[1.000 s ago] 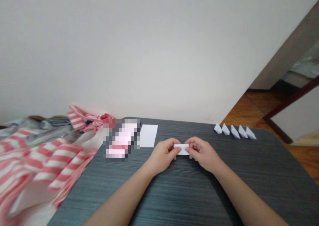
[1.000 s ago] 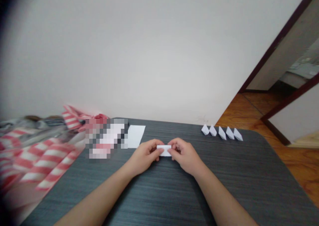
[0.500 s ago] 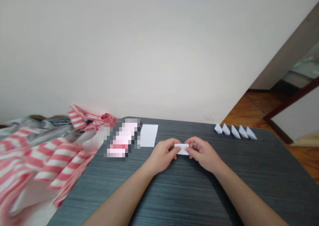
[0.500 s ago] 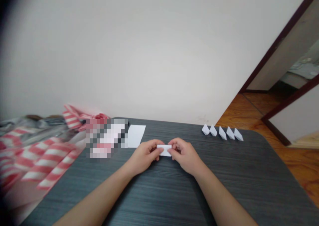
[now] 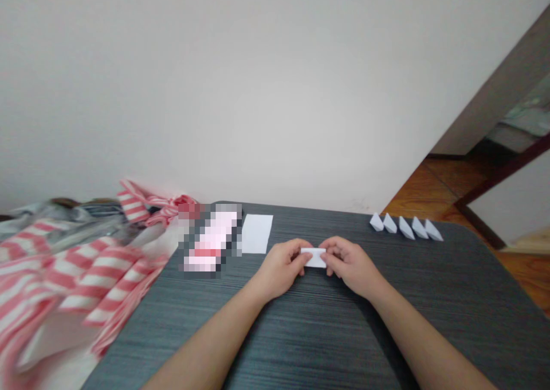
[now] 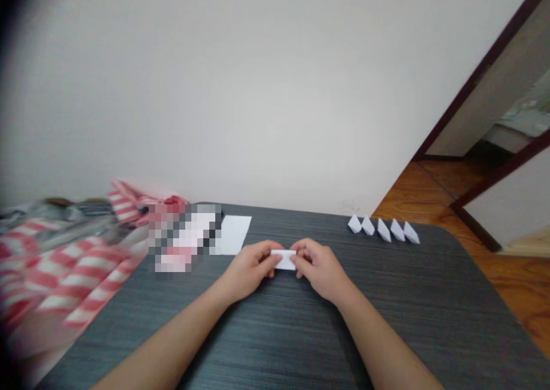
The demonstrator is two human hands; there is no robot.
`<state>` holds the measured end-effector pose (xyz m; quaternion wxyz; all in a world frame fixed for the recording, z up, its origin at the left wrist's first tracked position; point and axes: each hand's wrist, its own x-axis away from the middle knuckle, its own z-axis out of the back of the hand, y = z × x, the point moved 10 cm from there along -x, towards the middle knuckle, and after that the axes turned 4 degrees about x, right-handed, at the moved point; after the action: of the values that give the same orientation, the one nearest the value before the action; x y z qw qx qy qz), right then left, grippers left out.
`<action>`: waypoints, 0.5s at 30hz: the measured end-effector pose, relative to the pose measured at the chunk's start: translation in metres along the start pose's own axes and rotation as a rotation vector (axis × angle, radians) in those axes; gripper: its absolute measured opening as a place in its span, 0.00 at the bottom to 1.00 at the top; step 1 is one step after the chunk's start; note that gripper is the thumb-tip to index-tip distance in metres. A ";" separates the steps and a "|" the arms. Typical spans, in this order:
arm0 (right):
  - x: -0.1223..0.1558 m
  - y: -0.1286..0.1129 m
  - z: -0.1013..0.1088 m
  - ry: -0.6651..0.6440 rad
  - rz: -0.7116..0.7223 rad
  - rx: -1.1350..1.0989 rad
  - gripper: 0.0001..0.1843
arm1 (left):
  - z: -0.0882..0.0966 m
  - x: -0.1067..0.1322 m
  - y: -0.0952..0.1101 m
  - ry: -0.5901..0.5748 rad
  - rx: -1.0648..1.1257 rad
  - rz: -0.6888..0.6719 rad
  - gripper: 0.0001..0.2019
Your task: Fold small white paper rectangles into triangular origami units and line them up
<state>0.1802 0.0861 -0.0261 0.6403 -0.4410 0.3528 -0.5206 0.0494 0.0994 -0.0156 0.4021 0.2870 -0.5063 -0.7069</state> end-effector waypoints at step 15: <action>0.000 0.000 -0.004 -0.034 0.031 -0.063 0.09 | 0.001 -0.001 0.000 0.014 0.035 0.010 0.12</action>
<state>0.1764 0.0855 -0.0276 0.6401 -0.4641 0.3649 -0.4918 0.0487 0.1008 -0.0152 0.4039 0.2962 -0.5170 -0.6941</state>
